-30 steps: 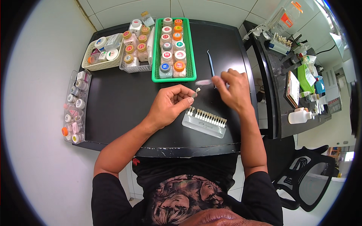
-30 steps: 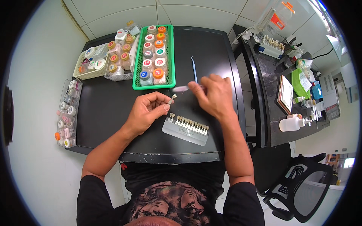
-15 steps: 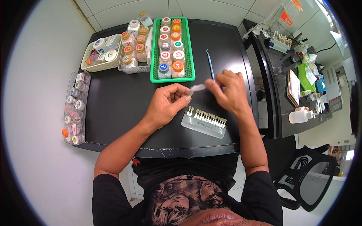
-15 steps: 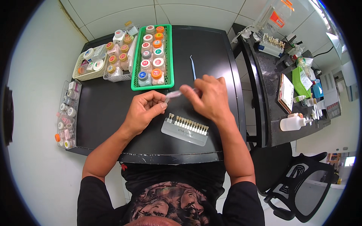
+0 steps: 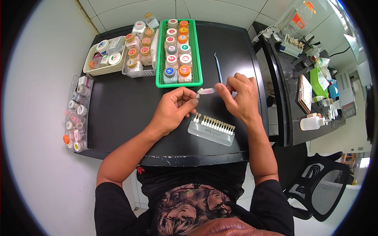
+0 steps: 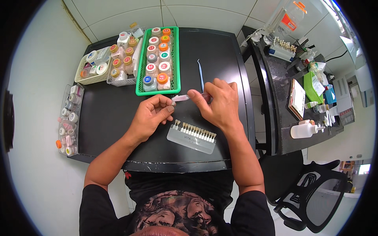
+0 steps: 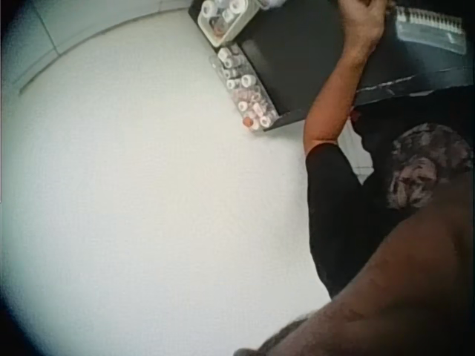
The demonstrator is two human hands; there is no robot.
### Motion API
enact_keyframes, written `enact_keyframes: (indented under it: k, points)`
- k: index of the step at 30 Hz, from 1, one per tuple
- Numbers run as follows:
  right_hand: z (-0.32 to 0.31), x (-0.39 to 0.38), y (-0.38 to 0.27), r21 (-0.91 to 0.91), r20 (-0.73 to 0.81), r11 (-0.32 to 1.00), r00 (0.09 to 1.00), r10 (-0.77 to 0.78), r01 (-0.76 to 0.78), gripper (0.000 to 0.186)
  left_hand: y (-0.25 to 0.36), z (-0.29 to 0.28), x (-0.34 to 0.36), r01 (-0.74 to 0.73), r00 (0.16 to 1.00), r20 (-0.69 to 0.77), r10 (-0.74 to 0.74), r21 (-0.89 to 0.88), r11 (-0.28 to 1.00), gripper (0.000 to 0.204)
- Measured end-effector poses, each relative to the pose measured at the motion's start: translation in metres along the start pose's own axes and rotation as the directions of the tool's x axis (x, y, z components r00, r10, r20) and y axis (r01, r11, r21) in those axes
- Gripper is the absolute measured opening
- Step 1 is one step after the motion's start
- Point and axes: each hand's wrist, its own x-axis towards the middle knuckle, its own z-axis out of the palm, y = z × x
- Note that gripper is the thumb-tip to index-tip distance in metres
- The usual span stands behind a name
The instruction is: The person applies pink material to a dental prosthetic using a small tool, then uses a brush to smooth the surface while comparing the prosthetic against a tooth shade guide.
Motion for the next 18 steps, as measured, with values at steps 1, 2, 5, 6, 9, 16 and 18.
enact_keyframes:
  k: [1, 2, 5, 6, 9, 16, 18]
  points:
    - [0.000, 0.000, -0.004, 0.001, 0.020, 1.000, 1.000, -0.007, 0.007, 0.060, -0.003, -0.003, 0.002, 0.003, 1.000, 0.005, -0.003, -0.010, 1.000, 0.014]
    - [0.001, 0.000, -0.002, -0.007, 0.042, 1.000, 0.999, 0.011, -0.011, 0.060, -0.006, -0.003, 0.004, 0.007, 1.000, 0.011, -0.007, -0.024, 1.000, 0.014]
    - [0.004, -0.001, -0.002, -0.009, 0.049, 1.000, 0.999, 0.014, -0.014, 0.060, -0.009, -0.002, 0.005, -0.033, 0.999, -0.013, 0.032, -0.122, 0.992, 0.015]
    - [0.004, -0.001, -0.004, -0.007, 0.050, 1.000, 0.999, 0.012, -0.012, 0.060, -0.010, -0.002, 0.005, -0.034, 0.999, -0.015, 0.032, -0.122, 0.992, 0.015]
    - [0.005, -0.003, -0.010, 0.010, 0.064, 1.000, 0.998, -0.020, 0.020, 0.059, -0.013, -0.001, 0.004, -0.036, 0.999, 0.002, 0.037, -0.127, 0.991, 0.017]
    - [0.010, -0.003, 0.003, -0.127, -0.050, 0.992, 0.998, -0.032, 0.025, 0.057, -0.004, 0.004, -0.001, -0.007, 1.000, 0.015, 0.009, -0.130, 0.991, 0.024]
    - [0.006, 0.000, 0.004, -0.209, -0.131, 0.977, 0.991, 0.014, -0.041, 0.055, -0.004, 0.003, -0.001, -0.025, 1.000, -0.006, 0.024, -0.124, 0.992, 0.029]
